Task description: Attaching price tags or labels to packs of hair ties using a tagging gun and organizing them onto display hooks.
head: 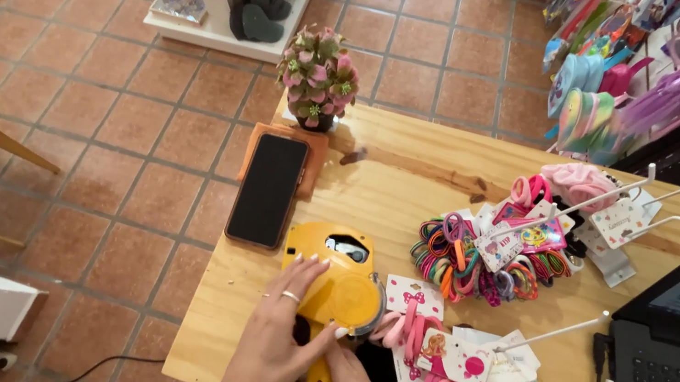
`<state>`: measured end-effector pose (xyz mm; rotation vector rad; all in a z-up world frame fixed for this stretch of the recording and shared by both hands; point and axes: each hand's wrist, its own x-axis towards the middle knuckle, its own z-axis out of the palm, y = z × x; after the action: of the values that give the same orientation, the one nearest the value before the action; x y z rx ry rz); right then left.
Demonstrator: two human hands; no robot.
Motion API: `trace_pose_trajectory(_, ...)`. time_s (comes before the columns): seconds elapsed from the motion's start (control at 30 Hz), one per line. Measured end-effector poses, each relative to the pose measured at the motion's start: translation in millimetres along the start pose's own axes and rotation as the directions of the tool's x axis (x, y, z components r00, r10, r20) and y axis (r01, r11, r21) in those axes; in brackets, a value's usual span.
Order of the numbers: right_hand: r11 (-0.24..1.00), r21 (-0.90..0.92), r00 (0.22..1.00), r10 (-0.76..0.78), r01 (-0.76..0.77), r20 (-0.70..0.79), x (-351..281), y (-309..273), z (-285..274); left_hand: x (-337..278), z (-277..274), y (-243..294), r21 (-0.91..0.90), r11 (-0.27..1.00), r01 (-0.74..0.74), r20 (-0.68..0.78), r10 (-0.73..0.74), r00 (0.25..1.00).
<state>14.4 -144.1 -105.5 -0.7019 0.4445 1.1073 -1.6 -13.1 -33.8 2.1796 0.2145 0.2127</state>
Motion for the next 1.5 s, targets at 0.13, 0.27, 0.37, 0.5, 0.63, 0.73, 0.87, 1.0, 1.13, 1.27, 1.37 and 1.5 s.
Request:
trace_pose_trajectory(0.13,0.985,0.158,0.997,-0.069,0.064,0.025,-2.2,6.9,7.0,8.6,6.2,0.8,0.104,0.992,0.073,0.064,-0.080,0.995)
trace_pose_trajectory(0.27,0.979,0.153,0.846,-0.194,0.134,0.496,11.3,37.9,-55.6,17.3,11.0,-2.1,0.171,0.977,0.125,0.037,-0.133,0.990)
trace_pose_trajectory(0.37,0.852,-0.377,0.844,-0.131,0.364,0.519,-9.9,18.5,-58.4,27.2,8.1,7.0,0.176,0.941,0.288,0.016,-0.295,0.955)
trace_pose_trajectory(0.5,0.809,-0.383,0.816,-0.193,0.446,0.544,-25.3,4.3,-56.4,36.4,15.3,-7.0,0.187,0.966,0.177,-0.007,-0.178,0.984)
trace_pose_trajectory(0.63,-0.018,-0.831,0.810,-0.212,0.556,0.547,-60.6,-41.0,-42.7,38.4,21.0,-4.8,0.235,0.970,0.068,-0.074,-0.052,0.996)
trace_pose_trajectory(0.73,-0.298,-0.894,0.717,-0.534,0.336,0.448,-77.3,-64.4,-75.1,26.9,22.1,7.8,0.234,0.968,-0.095,-0.186,0.140,0.972)
trace_pose_trajectory(0.87,-0.472,-0.761,0.556,-0.812,-0.445,0.178,-97.5,-93.2,-117.8,9.5,25.9,30.1,0.079,0.958,-0.276,-0.332,0.286,0.899)
trace_pose_trajectory(1.0,-0.351,-0.830,0.621,-0.784,-0.433,0.008,-108.3,-99.7,-107.1,7.0,32.9,48.6,0.044,0.949,-0.312,-0.297,0.310,0.903)
trace_pose_trajectory(1.13,-0.311,-0.943,0.413,-0.848,0.118,0.332,-121.6,-103.4,-104.8,4.1,34.6,58.6,-0.004,0.922,-0.386,-0.332,0.363,0.871)
trace_pose_trajectory(1.27,-0.563,-0.715,0.070,-0.763,0.415,0.642,-144.9,-111.0,-75.5,-1.8,32.7,63.2,0.034,0.886,-0.462,-0.419,0.432,0.799)
trace_pose_trajectory(1.37,-0.674,-0.650,-0.017,-0.699,0.351,0.715,-143.9,-113.3,-90.3,-9.1,32.1,69.0,-0.001,0.901,-0.433,-0.470,0.382,0.796)
trace_pose_trajectory(1.5,-0.689,-0.631,-0.077,-0.695,0.356,0.715,-147.9,-116.6,-78.4,-11.7,26.2,86.9,-0.084,0.907,-0.413,-0.452,0.335,0.827)
